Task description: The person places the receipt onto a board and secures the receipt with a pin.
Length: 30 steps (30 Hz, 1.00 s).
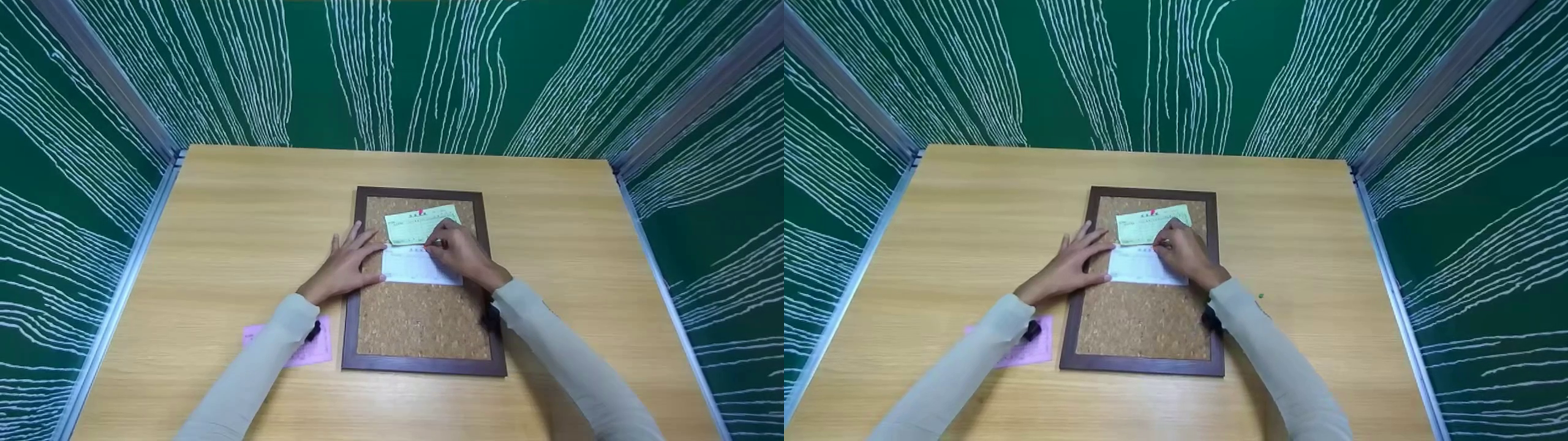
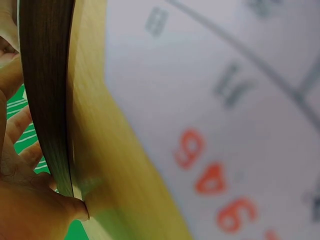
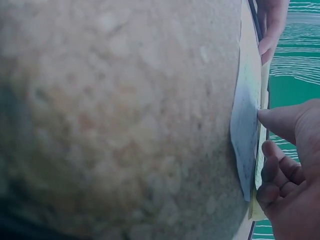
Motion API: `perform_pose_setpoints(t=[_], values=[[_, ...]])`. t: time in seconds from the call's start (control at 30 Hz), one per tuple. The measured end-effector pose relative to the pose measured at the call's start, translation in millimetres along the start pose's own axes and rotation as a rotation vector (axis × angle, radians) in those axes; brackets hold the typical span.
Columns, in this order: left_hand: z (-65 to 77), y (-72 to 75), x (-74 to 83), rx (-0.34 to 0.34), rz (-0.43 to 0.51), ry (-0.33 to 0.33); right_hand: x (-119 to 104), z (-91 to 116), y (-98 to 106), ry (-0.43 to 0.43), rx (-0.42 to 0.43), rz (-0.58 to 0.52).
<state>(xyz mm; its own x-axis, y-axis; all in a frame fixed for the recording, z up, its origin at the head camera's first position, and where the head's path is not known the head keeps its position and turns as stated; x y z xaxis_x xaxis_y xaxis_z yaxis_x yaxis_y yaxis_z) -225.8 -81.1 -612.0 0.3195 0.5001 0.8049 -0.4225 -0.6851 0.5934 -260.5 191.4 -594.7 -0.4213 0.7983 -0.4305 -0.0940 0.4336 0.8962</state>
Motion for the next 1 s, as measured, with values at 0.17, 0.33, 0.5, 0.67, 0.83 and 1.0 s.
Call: perform_pose_setpoints(t=[0.17,0.33,0.5,0.67,0.83,1.0], values=[[0.0,0.4,0.5,0.000,0.001,0.000,1.9,1.1,-0.1,0.015,0.027,0.002],[0.3,0.3,-0.1,-0.005,0.002,0.007,2.9,2.1,-0.9,0.015,0.040,0.025],[1.5,0.9,0.0,-0.005,0.002,0.007,0.2,0.4,-0.1,0.035,0.054,0.063],[1.4,1.2,1.0,0.001,0.005,0.000,-3.7,-0.4,1.9,0.049,0.063,0.108],[1.4,1.3,1.7,0.004,-0.001,0.004,-7.1,-0.6,0.9,0.076,0.072,0.160],[0.7,0.0,-0.2,-0.003,-0.007,0.011,-4.9,0.1,-1.4,0.047,0.064,0.137]])
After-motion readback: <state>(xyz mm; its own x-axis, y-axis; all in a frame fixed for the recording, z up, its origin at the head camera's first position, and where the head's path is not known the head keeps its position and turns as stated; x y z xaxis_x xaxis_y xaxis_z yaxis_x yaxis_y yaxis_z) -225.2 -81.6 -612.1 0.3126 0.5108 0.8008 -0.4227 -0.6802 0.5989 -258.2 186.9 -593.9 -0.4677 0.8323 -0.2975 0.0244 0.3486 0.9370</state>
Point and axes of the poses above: each hand's wrist, its own z-axis away from the middle knuckle, its own y-axis out of the back of the hand, x = y × z, the point moved 4 cm from there along -z, towards the middle knuckle, and after that the axes turned 15 degrees about z, right-handed, at the moved point
